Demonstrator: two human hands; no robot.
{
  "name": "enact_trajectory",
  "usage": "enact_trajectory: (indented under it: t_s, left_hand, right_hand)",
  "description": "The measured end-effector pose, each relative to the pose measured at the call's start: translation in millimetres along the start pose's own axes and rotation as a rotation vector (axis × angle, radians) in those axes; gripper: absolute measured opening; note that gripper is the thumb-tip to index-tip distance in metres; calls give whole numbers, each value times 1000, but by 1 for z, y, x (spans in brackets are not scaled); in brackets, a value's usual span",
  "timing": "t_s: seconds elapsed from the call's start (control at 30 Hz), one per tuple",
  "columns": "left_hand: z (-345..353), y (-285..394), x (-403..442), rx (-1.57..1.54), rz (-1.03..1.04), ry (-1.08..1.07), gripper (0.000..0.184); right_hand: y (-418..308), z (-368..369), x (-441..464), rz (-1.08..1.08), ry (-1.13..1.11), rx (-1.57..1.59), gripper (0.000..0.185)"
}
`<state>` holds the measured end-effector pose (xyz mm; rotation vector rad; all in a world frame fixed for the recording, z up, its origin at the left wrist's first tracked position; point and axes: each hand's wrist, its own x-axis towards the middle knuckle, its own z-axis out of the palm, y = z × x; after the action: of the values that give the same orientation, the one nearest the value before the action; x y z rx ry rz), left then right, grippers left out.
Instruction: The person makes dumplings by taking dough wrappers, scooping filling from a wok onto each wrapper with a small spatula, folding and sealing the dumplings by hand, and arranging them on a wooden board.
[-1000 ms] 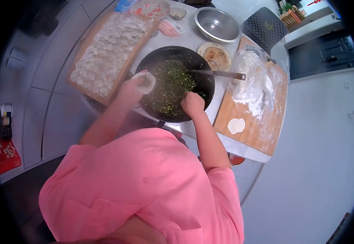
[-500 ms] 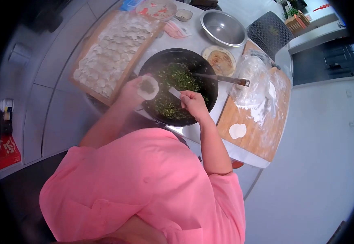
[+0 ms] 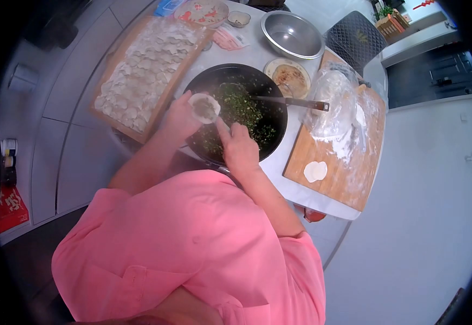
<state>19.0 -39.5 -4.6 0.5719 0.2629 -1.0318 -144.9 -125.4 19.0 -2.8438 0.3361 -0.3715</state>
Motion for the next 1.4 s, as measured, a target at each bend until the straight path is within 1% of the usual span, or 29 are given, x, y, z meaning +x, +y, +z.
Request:
enact_trajectory:
  t_s: [0.03, 0.17, 0.2, 0.23, 0.27, 0.3, 0.4, 0.47, 0.5, 0.57, 0.6, 0.67, 0.7, 0.77, 0.83, 0.9, 0.97, 1.03, 1.1, 1.17, 1.23, 1.3, 1.33, 1.4]
  left_hand:
    - [0, 1, 0, -4, 23, 2, 42]
    - [5, 0, -7, 29, 10, 17, 44]
    - [5, -3, -11, 140, 46, -27, 45]
    - [8, -6, -13, 253, 82, -76, 45]
    - [13, -3, -13, 35, -24, -18, 46]
    - [13, -3, -13, 39, -26, -21, 46]
    - [6, -2, -13, 12, -35, 26, 48]
    - [-2, -3, -10, 99, 71, -80, 49]
    - [-1, -1, -10, 98, 72, -79, 49]
    - [3, 3, -12, -15, 19, 3, 49]
    - [0, 3, -12, -15, 21, 2, 49]
    - [-11, 5, -12, 240, 253, -52, 48]
    - [-13, 10, -12, 240, 253, -49, 48]
    - [-15, 18, -7, -34, 119, 33, 47]
    - [-7, 18, -13, -23, 142, 45, 47]
    - [-4, 18, -16, -18, 79, 64, 47]
    - [-5, 16, -16, -10, 62, 45, 47]
    - [-7, 13, -13, -3, 46, 24, 47]
    - [-12, 15, -10, 13, 97, 11, 46]
    - [-15, 19, -9, 1, 118, 3, 46]
    - [-13, 19, -11, -15, 131, -3, 45]
    - [-8, 16, -15, 32, 86, 8, 45]
    - [-6, 13, -15, 35, 81, 5, 45]
    - [-4, 10, -16, -28, 14, -8, 45]
  right_hand:
    - [2, -4, -2, 12, 0, 5, 57]
    - [2, -19, -2, 33, 17, 46, 60]
    - [1, -17, -1, -10, 53, 78, 61]
    - [-1, -15, -1, -5, 57, 75, 61]
    - [-3, -11, -1, -16, 54, 62, 58]
    - [-3, -9, -1, -29, 50, 51, 55]
    - [-5, -15, -2, -25, 49, 46, 55]
    - [-5, -18, -3, -14, 46, 41, 55]
    - [-3, -18, -3, 3, 50, 28, 54]
    - [0, -18, -6, 20, 53, 17, 53]
    - [1, -18, -9, 23, 24, 4, 55]
    - [8, -16, -12, 21, -5, -8, 56]
    - [14, -13, -16, 39, -37, -62, 55]
    - [18, -9, -20, 62, -70, -116, 54]
    - [20, -9, -19, 88, -38, -88, 52]
    - [10, -17, -15, 61, 5, -28, 52]
    - [2, -23, -12, 40, 50, 32, 52]
    - [0, -24, -9, -72, 35, 25, 50]
    - [12, -16, -15, -64, 29, -1, 49]
    - [21, -10, -20, 38, -36, -74, 48]
    - [17, -15, -17, 63, -16, -41, 48]
    - [10, -22, -8, 44, 73, 25, 46]
    - [9, -23, -5, 50, 75, 23, 46]
    - [8, -24, 0, -6, 109, 19, 45]
